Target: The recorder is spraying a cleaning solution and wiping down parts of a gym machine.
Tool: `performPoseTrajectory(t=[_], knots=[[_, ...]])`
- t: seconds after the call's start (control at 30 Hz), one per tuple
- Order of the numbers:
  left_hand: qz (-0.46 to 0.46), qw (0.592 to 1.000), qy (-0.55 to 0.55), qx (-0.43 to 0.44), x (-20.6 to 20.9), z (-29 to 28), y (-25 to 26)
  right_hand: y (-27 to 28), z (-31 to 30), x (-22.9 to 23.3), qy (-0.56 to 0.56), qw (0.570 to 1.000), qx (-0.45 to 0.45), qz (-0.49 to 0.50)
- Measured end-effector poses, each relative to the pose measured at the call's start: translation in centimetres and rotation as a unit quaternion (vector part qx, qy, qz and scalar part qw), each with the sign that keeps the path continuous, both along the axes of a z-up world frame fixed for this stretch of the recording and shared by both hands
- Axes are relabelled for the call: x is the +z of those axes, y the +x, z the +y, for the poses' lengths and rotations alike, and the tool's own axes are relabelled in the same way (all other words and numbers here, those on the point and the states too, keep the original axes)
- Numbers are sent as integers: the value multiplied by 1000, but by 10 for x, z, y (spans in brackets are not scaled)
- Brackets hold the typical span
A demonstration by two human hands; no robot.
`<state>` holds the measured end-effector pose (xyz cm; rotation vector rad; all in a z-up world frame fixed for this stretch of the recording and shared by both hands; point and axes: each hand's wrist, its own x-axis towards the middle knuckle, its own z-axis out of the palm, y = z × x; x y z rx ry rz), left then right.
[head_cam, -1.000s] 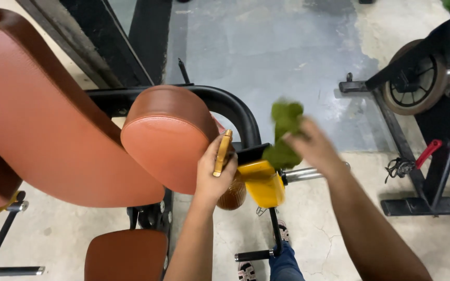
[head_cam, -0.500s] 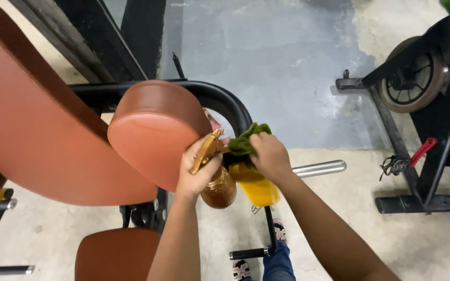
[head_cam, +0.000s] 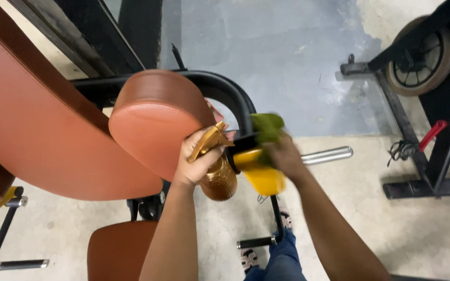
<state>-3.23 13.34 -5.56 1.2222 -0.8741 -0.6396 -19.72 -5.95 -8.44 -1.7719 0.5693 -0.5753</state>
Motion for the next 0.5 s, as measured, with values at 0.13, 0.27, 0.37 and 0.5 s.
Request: performPoseTrajectory(t=[0.13, 0.27, 0.37, 0.5], knots=[[28, 1000, -4, -9, 6, 4, -2, 39, 37, 14, -355, 913, -11, 200], [29, 1000, 8, -8, 6, 3, 1, 51, 36, 2, -525, 835, -26, 161], [50, 999, 1, -19, 9, 7, -3, 44, 9, -17, -489, 861, 34, 134], [125, 991, -20, -49, 6, 6, 3, 51, -34, 8, -183, 982, 42, -15]])
